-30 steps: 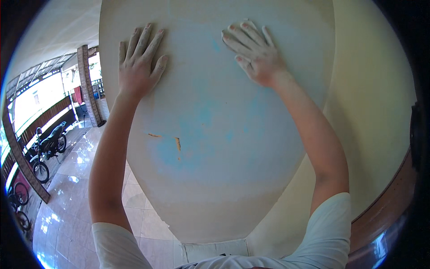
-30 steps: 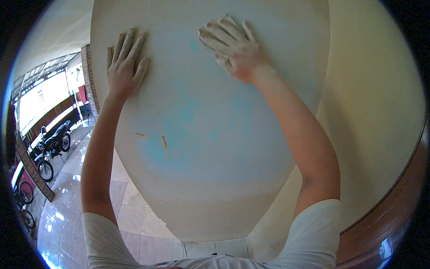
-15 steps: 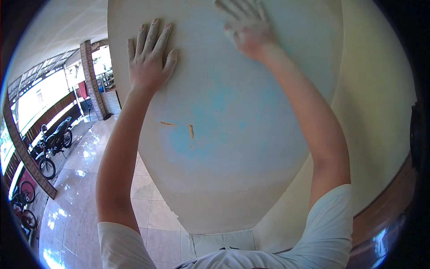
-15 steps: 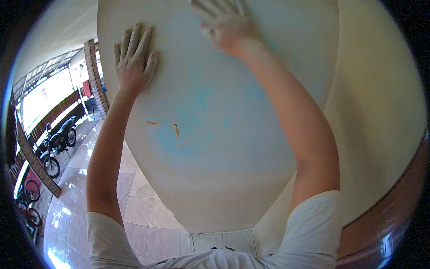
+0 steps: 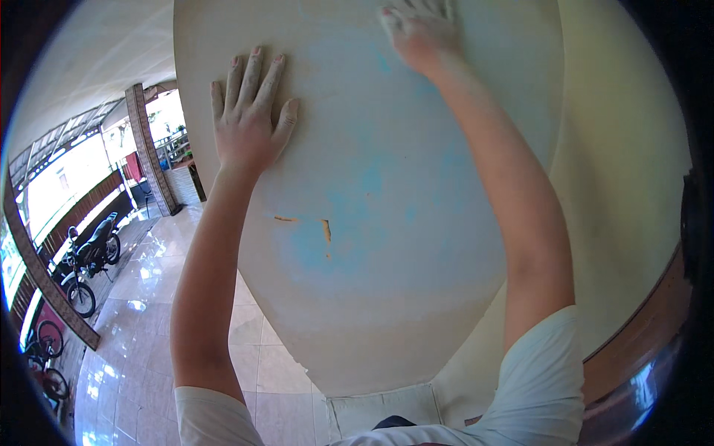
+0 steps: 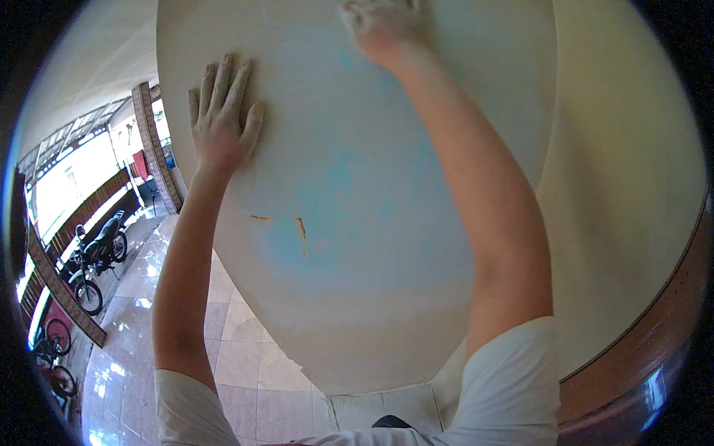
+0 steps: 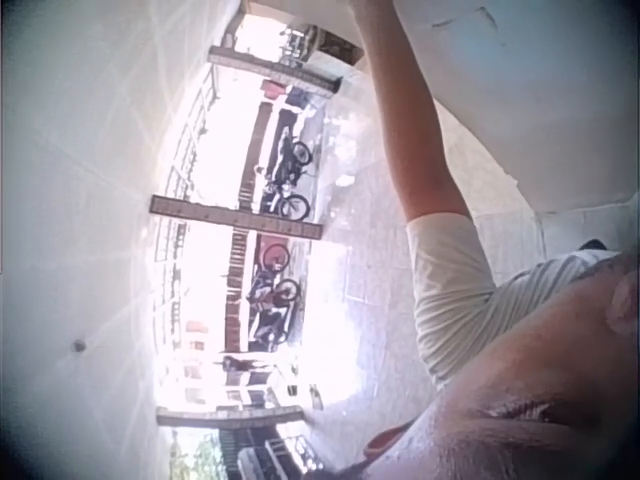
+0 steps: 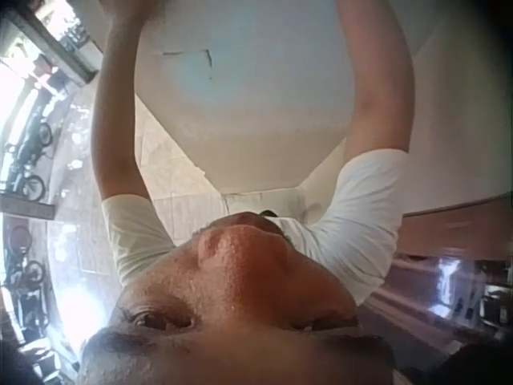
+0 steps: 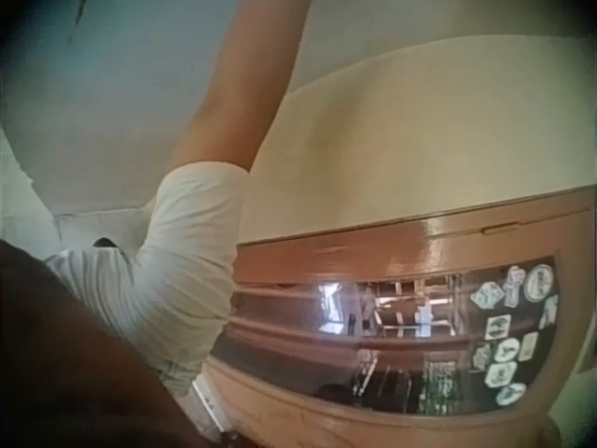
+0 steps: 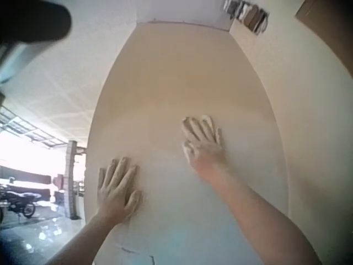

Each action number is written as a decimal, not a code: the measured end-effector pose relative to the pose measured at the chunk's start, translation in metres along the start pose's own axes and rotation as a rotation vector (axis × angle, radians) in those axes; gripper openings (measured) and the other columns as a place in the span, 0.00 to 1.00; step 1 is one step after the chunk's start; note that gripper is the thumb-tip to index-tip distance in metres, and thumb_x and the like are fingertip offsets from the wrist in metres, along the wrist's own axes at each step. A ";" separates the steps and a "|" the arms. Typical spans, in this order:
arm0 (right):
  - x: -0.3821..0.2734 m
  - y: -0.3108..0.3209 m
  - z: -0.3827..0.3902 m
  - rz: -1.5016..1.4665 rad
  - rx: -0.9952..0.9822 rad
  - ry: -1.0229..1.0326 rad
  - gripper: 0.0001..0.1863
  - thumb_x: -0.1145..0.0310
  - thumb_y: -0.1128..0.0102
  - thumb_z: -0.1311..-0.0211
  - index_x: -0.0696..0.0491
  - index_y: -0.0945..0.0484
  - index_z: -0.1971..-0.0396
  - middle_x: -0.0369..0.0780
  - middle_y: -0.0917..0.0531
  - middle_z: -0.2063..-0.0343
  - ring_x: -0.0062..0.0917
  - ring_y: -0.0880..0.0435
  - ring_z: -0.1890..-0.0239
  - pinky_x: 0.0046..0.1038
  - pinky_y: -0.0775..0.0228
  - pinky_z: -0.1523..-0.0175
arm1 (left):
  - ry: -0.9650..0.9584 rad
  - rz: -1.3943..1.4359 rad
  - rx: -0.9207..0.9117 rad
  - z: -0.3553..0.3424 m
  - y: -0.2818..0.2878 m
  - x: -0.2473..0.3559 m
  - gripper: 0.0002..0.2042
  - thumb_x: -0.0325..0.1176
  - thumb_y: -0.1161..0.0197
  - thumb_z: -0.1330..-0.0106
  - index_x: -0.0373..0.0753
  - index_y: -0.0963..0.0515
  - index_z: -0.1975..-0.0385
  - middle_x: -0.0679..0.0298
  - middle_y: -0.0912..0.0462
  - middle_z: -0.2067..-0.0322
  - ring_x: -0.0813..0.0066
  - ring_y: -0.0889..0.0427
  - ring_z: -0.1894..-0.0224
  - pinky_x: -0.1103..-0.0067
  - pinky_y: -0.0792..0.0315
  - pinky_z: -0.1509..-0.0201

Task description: Sanding a wall to prepare it for painting.

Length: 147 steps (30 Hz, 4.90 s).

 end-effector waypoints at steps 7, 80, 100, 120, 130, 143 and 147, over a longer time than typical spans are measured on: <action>-0.016 -0.038 0.032 -0.141 0.333 0.445 0.29 0.57 0.50 0.32 0.27 0.40 0.31 0.26 0.45 0.27 0.30 0.49 0.25 0.56 0.59 0.26 | -0.002 -0.011 0.034 0.000 0.001 -0.003 0.29 0.50 0.44 0.35 0.60 0.36 0.32 0.66 0.41 0.29 0.58 0.45 0.27 0.52 0.53 0.26; 0.015 -0.097 0.105 -0.101 0.362 0.190 0.26 0.55 0.49 0.31 0.23 0.37 0.34 0.26 0.42 0.29 0.33 0.46 0.27 0.63 0.59 0.29 | 0.005 0.047 -0.170 0.090 0.004 0.039 0.32 0.49 0.44 0.37 0.54 0.37 0.31 0.65 0.42 0.29 0.56 0.46 0.27 0.48 0.54 0.27; -0.020 -0.033 0.027 -0.466 0.467 0.303 0.27 0.56 0.65 0.24 0.36 0.49 0.27 0.33 0.48 0.27 0.33 0.59 0.23 0.51 0.67 0.23 | -0.022 0.091 -0.214 0.113 0.004 0.044 0.34 0.46 0.42 0.39 0.47 0.38 0.31 0.59 0.43 0.28 0.51 0.48 0.26 0.49 0.57 0.27; -0.007 -0.013 0.027 -0.108 0.070 -0.028 0.27 0.58 0.60 0.26 0.36 0.46 0.28 0.34 0.46 0.27 0.32 0.57 0.24 0.54 0.64 0.24 | -0.008 0.016 -0.113 0.057 0.012 -0.004 0.33 0.48 0.44 0.37 0.52 0.38 0.30 0.63 0.42 0.28 0.56 0.48 0.26 0.51 0.58 0.25; -0.032 -0.067 0.076 0.067 0.191 0.496 0.27 0.55 0.48 0.31 0.26 0.37 0.33 0.25 0.41 0.29 0.28 0.47 0.26 0.57 0.60 0.27 | -0.027 0.027 -0.095 0.060 0.005 -0.004 0.31 0.47 0.48 0.33 0.50 0.40 0.29 0.60 0.44 0.28 0.53 0.49 0.26 0.53 0.58 0.25; -0.042 -0.078 0.076 0.022 0.216 0.472 0.24 0.52 0.50 0.31 0.23 0.35 0.35 0.22 0.42 0.29 0.23 0.47 0.27 0.63 0.57 0.29 | -0.001 0.045 -0.071 0.065 0.007 -0.005 0.32 0.49 0.44 0.36 0.53 0.37 0.31 0.64 0.41 0.29 0.57 0.45 0.27 0.51 0.54 0.27; -0.054 -0.083 0.078 -0.053 0.325 0.196 0.24 0.52 0.51 0.30 0.22 0.36 0.34 0.22 0.41 0.29 0.22 0.48 0.26 0.61 0.59 0.28 | -0.008 0.036 -0.068 0.067 0.007 -0.006 0.32 0.50 0.44 0.36 0.53 0.37 0.31 0.64 0.41 0.29 0.57 0.45 0.27 0.51 0.53 0.27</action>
Point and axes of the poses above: each hand's wrist, its own z-axis away from the middle knuckle, its own y-axis out of the back of the hand, x = y × z, the point moved 4 cm from there along -z, towards the middle knuckle
